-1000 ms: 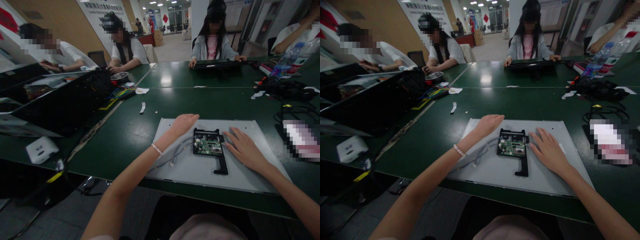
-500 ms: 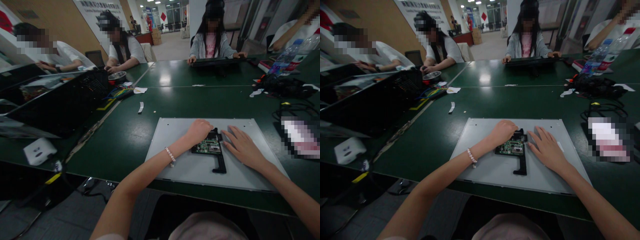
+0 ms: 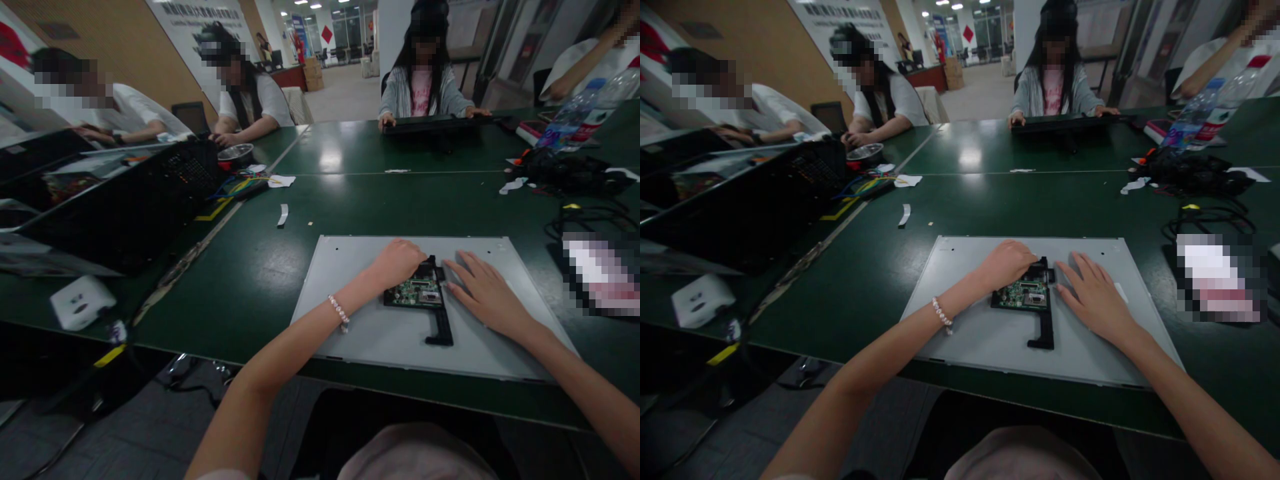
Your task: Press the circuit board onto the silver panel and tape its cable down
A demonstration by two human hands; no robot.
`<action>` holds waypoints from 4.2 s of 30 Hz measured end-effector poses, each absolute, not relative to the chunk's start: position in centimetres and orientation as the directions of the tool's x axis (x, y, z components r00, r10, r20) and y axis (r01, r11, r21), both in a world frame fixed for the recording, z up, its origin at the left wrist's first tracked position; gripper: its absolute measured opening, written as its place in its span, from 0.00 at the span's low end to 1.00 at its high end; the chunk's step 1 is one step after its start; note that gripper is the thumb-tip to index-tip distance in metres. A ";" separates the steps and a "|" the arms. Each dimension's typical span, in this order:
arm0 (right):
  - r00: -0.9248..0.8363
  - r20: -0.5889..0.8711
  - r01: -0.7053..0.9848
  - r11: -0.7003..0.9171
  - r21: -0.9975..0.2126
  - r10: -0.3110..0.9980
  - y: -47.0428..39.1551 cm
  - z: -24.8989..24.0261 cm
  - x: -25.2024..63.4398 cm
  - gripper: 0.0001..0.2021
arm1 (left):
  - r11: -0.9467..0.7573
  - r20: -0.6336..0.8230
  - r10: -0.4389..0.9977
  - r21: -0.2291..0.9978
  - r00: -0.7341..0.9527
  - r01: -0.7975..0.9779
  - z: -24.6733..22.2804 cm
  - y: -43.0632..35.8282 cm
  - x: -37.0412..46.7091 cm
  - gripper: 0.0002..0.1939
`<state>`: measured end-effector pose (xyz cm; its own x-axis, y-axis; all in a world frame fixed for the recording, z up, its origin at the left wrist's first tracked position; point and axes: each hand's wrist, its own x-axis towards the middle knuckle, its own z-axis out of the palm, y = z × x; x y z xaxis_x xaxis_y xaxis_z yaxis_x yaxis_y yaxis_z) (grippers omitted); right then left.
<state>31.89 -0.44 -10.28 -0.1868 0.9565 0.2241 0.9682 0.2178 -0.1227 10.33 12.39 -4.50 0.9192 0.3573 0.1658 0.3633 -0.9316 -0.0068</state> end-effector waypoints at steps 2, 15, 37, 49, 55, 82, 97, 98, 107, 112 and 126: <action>-0.191 0.233 0.966 0.225 -0.129 0.954 -0.4 -10.4 31.9 0.26 | -0.926 0.166 0.373 0.003 0.913 0.378 -4.5 12.2 10.3 0.12; -0.180 0.228 0.965 0.217 -0.149 0.957 -0.5 -10.0 31.9 0.27 | -0.705 0.290 0.698 0.123 0.654 0.698 -1.7 19.8 0.6 0.15; -0.180 0.231 0.969 0.212 -0.126 0.956 -0.4 -10.4 31.9 0.26 | -0.121 0.286 0.957 0.216 0.055 0.969 -5.7 27.9 -18.2 0.22; -0.183 0.234 0.967 0.218 -0.133 0.955 -0.5 -10.4 31.9 0.27 | -0.114 0.341 0.938 0.121 0.067 0.986 -3.2 24.0 -15.0 0.18; -0.186 0.234 0.966 0.221 -0.134 0.954 -0.5 -10.4 32.0 0.27 | -0.245 0.457 0.873 0.113 0.168 0.963 -1.3 17.7 -10.2 0.18; -0.192 0.225 0.967 0.223 -0.123 0.955 -0.7 -10.2 31.9 0.27 | -0.572 0.450 0.750 0.071 0.485 0.818 -4.4 -2.9 -0.2 0.14; -0.197 0.227 0.964 0.231 -0.133 0.954 -0.7 -10.0 31.9 0.27 | -0.482 0.392 0.832 0.162 0.392 0.861 -5.1 -0.3 -0.5 0.17; -0.196 0.226 0.964 0.230 -0.134 0.954 -0.8 -10.0 31.9 0.27 | -0.474 0.375 0.841 0.163 0.391 0.865 -5.2 -0.3 -0.4 0.17; -0.193 0.210 0.968 0.221 -0.121 0.959 -0.8 -10.0 31.9 0.28 | -0.427 0.350 0.869 0.174 0.350 0.887 -5.9 -0.4 -0.2 0.16; -0.184 0.203 0.965 0.216 -0.146 0.962 -0.8 -10.0 31.9 0.28 | -0.318 0.244 0.934 0.233 0.262 0.919 -5.0 -0.4 0.3 0.17; 0.127 0.145 0.825 -0.024 -0.565 0.981 -2.6 -6.9 34.8 0.28 | -0.269 0.161 0.961 0.352 0.225 0.896 -4.6 -0.7 -0.4 0.20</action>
<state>34.85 -2.57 -6.90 0.1271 0.9813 0.1445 0.8250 -0.0237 -0.5647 -0.36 -0.70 -4.58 0.2254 0.9608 0.1613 0.8963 -0.2694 0.3522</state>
